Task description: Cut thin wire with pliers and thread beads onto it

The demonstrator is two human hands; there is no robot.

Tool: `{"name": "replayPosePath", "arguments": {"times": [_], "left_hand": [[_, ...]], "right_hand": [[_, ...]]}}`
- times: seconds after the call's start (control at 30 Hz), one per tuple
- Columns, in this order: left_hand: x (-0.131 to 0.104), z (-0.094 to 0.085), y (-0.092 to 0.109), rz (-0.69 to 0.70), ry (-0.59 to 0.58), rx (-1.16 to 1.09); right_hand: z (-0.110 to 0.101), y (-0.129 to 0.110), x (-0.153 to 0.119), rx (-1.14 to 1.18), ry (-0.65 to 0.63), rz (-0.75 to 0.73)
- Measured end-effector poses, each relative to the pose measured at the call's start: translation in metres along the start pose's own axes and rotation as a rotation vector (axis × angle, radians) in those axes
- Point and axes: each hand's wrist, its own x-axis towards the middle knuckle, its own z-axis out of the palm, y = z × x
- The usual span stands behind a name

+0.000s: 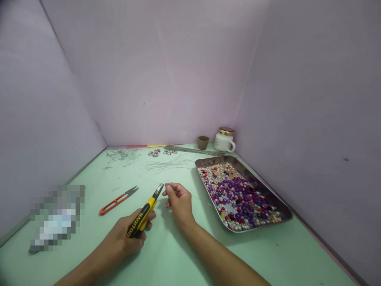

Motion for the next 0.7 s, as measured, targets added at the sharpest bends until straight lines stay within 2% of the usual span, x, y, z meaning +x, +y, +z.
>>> {"name": "replayPosePath", "arguments": {"times": [0.17,0.37,0.57,0.7], "left_hand": [[-0.001,0.001,0.0,0.067,0.043,0.125],[-0.007,0.0,0.01,0.071,0.027,0.145],[-0.01,0.003,0.02,0.068,0.078,0.102],[-0.009,0.001,0.021,0.054,0.042,0.095]], "right_hand": [[0.001,0.0,0.001,-0.005,-0.01,0.011],[0.0,0.001,0.0,0.017,-0.026,0.013],[-0.001,0.001,0.0,0.055,-0.025,0.02],[-0.001,0.001,0.0,0.055,-0.013,0.007]]}}
